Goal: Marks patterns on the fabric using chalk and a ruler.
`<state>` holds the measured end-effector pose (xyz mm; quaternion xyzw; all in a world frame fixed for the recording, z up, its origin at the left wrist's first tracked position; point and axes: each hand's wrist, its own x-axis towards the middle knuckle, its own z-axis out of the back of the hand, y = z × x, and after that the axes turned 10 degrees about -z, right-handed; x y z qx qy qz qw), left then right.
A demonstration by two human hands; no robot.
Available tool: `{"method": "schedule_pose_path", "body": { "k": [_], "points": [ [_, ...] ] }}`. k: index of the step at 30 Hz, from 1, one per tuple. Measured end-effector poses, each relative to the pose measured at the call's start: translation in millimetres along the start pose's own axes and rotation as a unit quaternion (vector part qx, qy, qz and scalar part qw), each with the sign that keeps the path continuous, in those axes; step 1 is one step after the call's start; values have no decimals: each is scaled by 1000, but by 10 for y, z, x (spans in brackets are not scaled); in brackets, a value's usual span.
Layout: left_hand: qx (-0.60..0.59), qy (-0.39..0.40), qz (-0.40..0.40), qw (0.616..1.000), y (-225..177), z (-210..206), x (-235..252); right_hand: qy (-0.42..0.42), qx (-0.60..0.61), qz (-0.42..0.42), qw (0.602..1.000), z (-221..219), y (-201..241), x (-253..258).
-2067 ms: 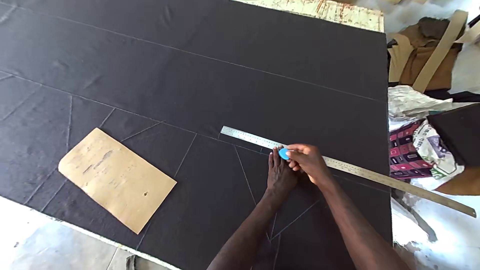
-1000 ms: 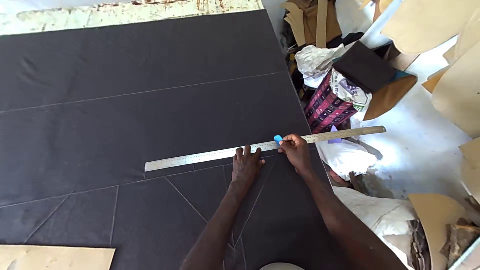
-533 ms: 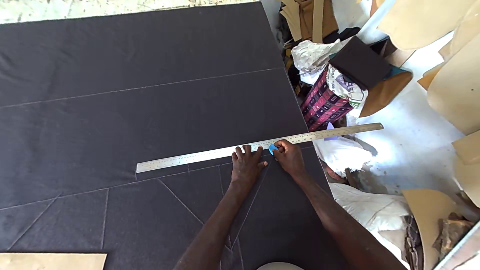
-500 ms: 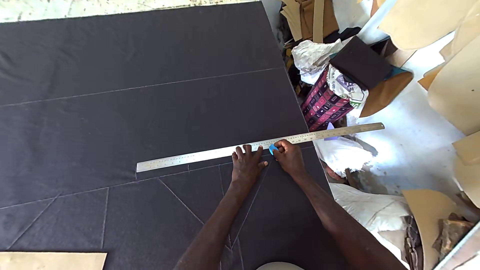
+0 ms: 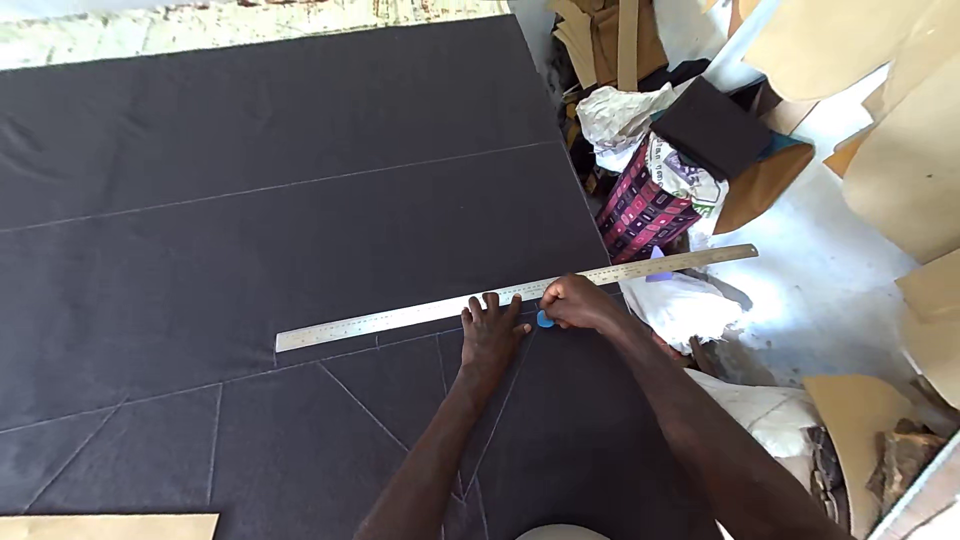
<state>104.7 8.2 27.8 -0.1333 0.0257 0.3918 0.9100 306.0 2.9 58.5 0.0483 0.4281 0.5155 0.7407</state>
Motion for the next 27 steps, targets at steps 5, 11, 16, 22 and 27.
{"method": "schedule_pose_path", "body": {
  "k": [5, 11, 16, 22, 27],
  "points": [
    [-2, -13, 2, 1000, 14, -57, -2, -151, 162, 12, 975, -87, -559, -220],
    [-13, -76, -3, 997, 86, -272, -20, -400, 500, -57, 766, 5, -1304, -147],
    [-28, -124, -1, 992, 279, -489, -23, -402, 617, -125, 665, 118, -1668, 51],
    [-283, -196, -82, 935, 872, -488, -386, -290, 710, -85, 637, 159, -1654, 198],
    [-168, -260, -19, 951, 1681, -487, -1088, -270, 729, -68, 626, 147, -1645, 231]
  ]
}}
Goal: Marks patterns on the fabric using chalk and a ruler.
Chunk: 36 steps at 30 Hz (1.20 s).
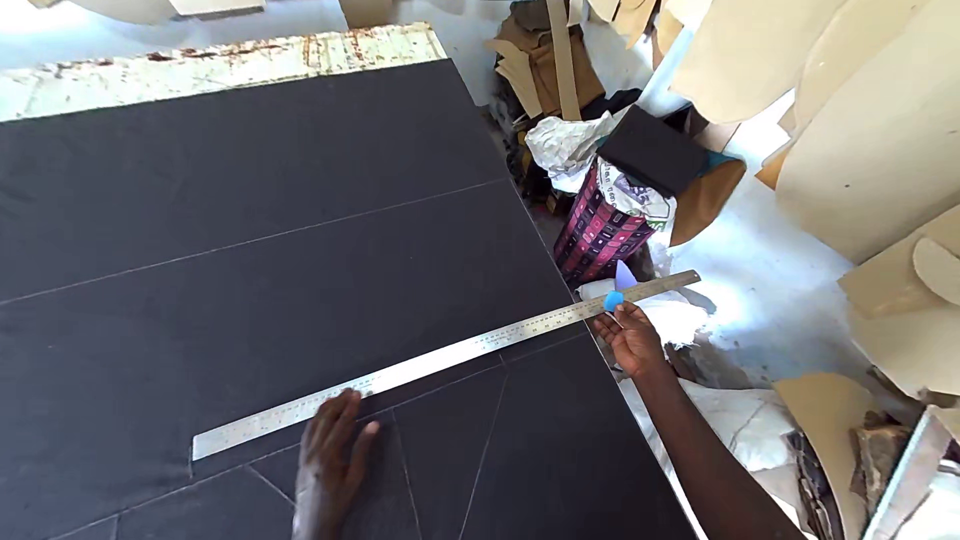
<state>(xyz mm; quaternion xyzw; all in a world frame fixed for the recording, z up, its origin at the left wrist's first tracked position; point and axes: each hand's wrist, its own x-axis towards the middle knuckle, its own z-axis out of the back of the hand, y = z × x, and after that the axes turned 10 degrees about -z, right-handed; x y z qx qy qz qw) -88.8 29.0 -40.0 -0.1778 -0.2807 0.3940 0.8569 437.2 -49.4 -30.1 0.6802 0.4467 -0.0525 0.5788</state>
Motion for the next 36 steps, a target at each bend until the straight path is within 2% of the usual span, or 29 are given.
{"method": "schedule_pose_path", "body": {
  "k": [4, 11, 23, 28, 36],
  "points": [
    [80, -16, 44, 996, 301, 261, -217, 3, 10, -6, 1000, -25, -17, 17],
    [119, -39, 95, 988, 232, 153, -147, 40, -25, -23, 999, -102, -9, 63],
    [152, -31, 111, 982, 250, 74, -27, 17, -20, 6, 1000, -357, -27, 7],
    [168, -19, 90, 982, 575, 79, 426, 30, -35, 46, 998, -786, 104, 406],
    [181, -20, 80, 980, 1285, 54, 1546, 46, -35, 76, 995, -1906, 453, 1159]
  ]
}}
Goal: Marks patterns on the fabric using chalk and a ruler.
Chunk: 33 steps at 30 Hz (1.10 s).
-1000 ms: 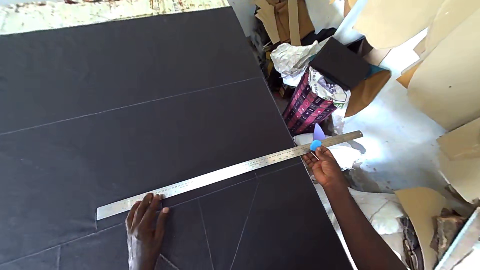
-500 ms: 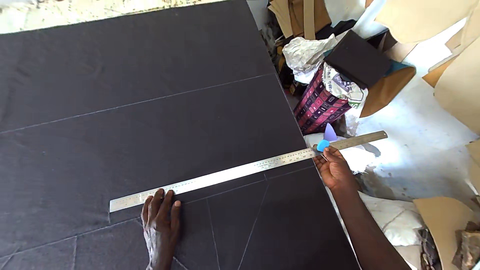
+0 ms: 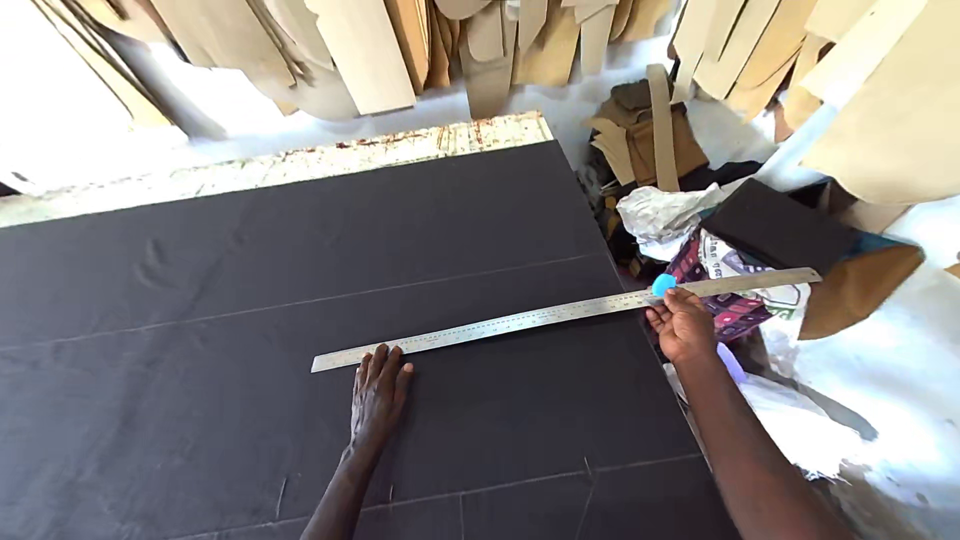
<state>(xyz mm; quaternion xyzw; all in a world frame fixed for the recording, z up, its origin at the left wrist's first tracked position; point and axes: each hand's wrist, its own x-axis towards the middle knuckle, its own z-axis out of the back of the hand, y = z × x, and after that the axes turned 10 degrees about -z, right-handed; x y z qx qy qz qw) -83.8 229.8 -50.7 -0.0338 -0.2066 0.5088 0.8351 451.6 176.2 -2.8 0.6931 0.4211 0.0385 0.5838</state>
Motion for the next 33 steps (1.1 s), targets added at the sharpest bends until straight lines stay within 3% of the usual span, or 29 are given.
{"method": "schedule_pose_path", "body": {
  "k": [5, 12, 20, 33],
  "points": [
    [-6, 1, 20, 1000, 164, -131, 595, -27, 11, 12, 1000, -560, 49, 438],
    [11, 11, 11, 1000, 289, -244, 1073, -76, 35, 25, 996, -923, 53, 699],
    [37, -21, 37, 998, 258, -406, 1169, -66, 49, 53, 995, -837, -237, 951],
    [44, -26, 22, 998, 321, -444, 1157, -64, 130, 3, 989, -780, -145, 911]
  ]
}}
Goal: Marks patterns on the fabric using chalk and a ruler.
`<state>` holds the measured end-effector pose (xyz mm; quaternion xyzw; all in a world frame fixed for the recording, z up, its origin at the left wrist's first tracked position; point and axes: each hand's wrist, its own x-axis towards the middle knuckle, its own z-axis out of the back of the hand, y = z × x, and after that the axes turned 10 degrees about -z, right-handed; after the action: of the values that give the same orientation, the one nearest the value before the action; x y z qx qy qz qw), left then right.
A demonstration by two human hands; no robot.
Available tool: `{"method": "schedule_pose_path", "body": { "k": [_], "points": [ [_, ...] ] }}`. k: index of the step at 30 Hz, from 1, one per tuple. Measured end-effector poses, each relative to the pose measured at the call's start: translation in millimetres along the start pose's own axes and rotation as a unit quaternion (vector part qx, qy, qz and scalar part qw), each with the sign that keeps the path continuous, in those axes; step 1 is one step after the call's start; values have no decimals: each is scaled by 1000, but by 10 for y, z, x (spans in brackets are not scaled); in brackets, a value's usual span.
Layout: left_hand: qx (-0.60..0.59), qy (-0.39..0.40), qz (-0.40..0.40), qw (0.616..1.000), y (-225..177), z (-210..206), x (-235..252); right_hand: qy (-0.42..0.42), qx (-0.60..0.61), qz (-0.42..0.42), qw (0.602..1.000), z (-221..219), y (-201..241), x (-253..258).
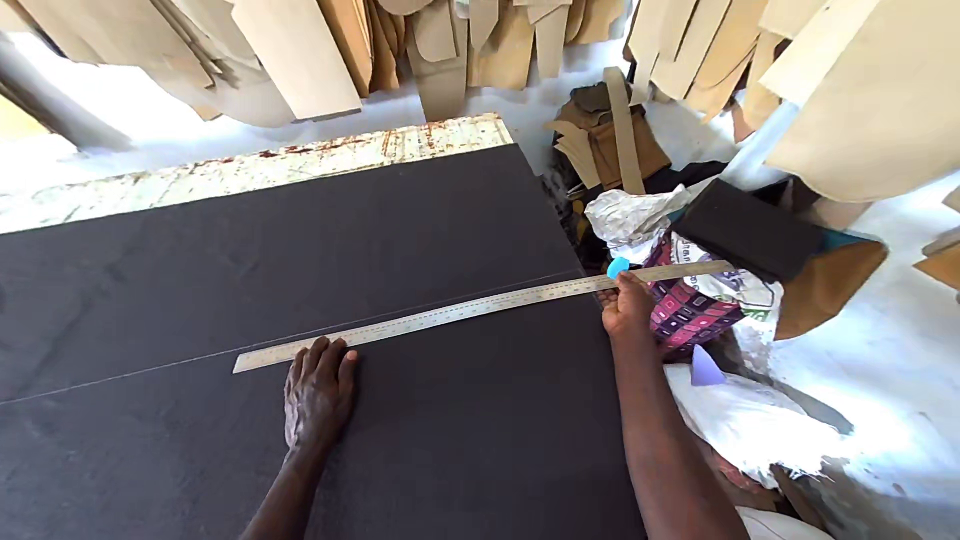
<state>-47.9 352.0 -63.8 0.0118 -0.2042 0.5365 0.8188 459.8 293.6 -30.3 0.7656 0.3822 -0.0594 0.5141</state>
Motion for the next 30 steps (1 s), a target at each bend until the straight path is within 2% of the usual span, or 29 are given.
{"method": "schedule_pose_path", "body": {
  "k": [13, 20, 30],
  "points": [
    [17, 11, -13, 1000, 176, -93, -14, 58, 75, -56, 994, 26, 46, 126],
    [6, 25, 6, 1000, 123, -51, -15, 56, 59, -53, 995, 28, 16, 154],
    [11, 11, -6, 1000, 174, -85, -14, 55, 111, -67, 990, 51, 2, 190]
  ]
}}
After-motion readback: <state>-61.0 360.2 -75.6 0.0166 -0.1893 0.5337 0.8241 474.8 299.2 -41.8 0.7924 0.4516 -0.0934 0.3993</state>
